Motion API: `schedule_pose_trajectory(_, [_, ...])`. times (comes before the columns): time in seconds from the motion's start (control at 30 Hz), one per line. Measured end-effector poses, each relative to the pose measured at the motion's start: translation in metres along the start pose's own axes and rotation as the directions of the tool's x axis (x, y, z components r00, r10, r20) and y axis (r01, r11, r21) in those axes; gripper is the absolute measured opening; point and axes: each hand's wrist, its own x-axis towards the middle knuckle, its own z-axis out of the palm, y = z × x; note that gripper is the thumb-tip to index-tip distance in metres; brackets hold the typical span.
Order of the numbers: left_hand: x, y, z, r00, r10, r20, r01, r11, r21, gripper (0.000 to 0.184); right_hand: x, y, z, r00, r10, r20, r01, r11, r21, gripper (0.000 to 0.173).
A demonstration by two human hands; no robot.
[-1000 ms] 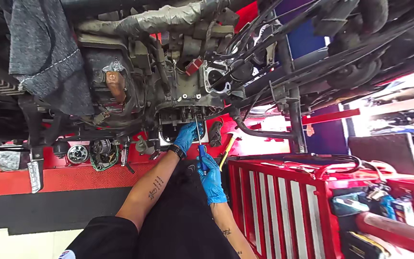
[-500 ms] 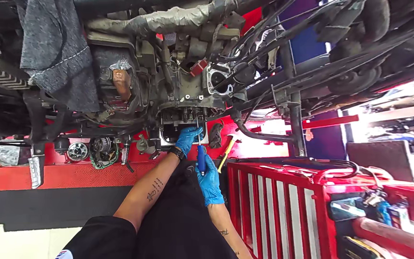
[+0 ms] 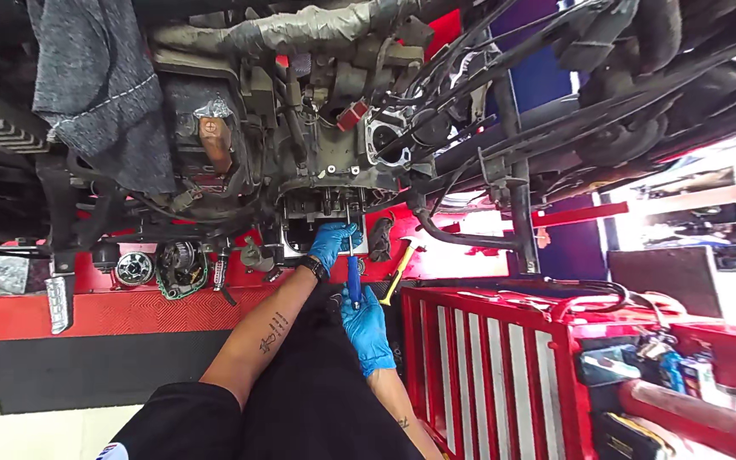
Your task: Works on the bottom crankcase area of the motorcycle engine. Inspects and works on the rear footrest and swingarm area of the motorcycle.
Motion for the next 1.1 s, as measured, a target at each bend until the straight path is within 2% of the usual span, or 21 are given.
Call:
schedule_pose_trajectory(0.1, [-0.002,-0.002,-0.001,0.999,-0.006,0.042,0.005,1.000,0.002,0.028,-0.002,-0.001,-0.001,0.994,-0.105,0.008,0.104,0.993,0.053,0.020])
schedule_pose_trajectory(0.2, [0.000,-0.006,-0.002,0.999,0.014,-0.043,-0.011,0.999,0.048,0.027,0.001,-0.004,-0.006,0.974,-0.220,0.060,0.214,0.973,0.092,0.021])
schedule_pose_trajectory(0.27, [0.000,-0.005,-0.004,0.997,0.018,-0.070,-0.014,0.998,0.062,0.023,-0.004,-0.006,-0.003,0.991,-0.135,0.019,0.133,0.987,0.086,0.020])
schedule_pose_trajectory(0.37, [-0.001,-0.001,-0.006,0.999,0.006,-0.051,-0.004,0.999,0.039,0.023,-0.003,-0.005,0.000,1.000,-0.019,-0.014,0.020,1.000,0.024,0.036])
schedule_pose_trajectory(0.47, [-0.005,-0.005,-0.007,0.999,0.002,-0.049,0.001,0.998,0.057,0.027,-0.001,-0.002,-0.009,0.990,-0.135,0.042,0.133,0.990,0.046,0.021])
schedule_pose_trajectory(0.53, [-0.004,-0.005,-0.004,0.997,0.010,-0.075,-0.004,0.997,0.080,0.027,0.003,-0.002,-0.012,0.975,-0.209,0.080,0.205,0.977,0.052,0.024])
schedule_pose_trajectory(0.6, [-0.003,-0.004,-0.003,0.997,0.006,-0.076,-0.001,0.998,0.067,0.025,0.001,-0.003,-0.010,0.986,-0.160,0.045,0.156,0.985,0.076,0.020])
schedule_pose_trajectory(0.7, [-0.001,-0.004,-0.008,0.999,-0.026,0.028,0.025,1.000,0.018,0.024,-0.002,-0.004,-0.005,1.000,-0.006,0.001,0.006,0.997,0.083,0.035])
schedule_pose_trajectory(0.77, [0.001,-0.006,-0.012,0.998,-0.038,0.059,0.039,0.999,-0.010,0.027,-0.003,-0.006,-0.003,1.000,-0.016,-0.013,0.017,0.997,0.079,0.028])
schedule_pose_trajectory(0.8, [0.000,-0.007,-0.012,0.998,-0.036,0.045,0.037,0.999,-0.007,0.027,-0.003,-0.006,-0.004,0.998,-0.057,-0.004,0.057,0.995,0.079,0.022])
schedule_pose_trajectory(0.87, [-0.001,-0.008,-0.011,1.000,-0.010,-0.011,0.010,1.000,0.012,0.024,0.001,-0.005,-0.008,0.990,-0.137,0.045,0.133,0.987,0.088,0.021])
schedule_pose_trajectory(0.93, [0.000,-0.011,-0.011,1.000,0.014,-0.024,-0.014,1.000,0.008,0.021,0.000,-0.004,-0.008,0.995,-0.096,0.036,0.091,0.990,0.105,0.022])
schedule_pose_trajectory(1.03, [0.001,-0.008,-0.014,0.999,0.003,0.048,-0.004,1.000,0.008,0.025,-0.002,-0.003,-0.005,0.999,0.037,0.009,-0.037,0.997,0.063,0.038])
schedule_pose_trajectory(1.1, [0.001,-0.008,-0.013,0.998,0.000,0.062,-0.002,0.999,0.037,0.029,-0.003,-0.004,-0.005,1.000,-0.011,0.007,0.010,0.998,0.061,0.029])
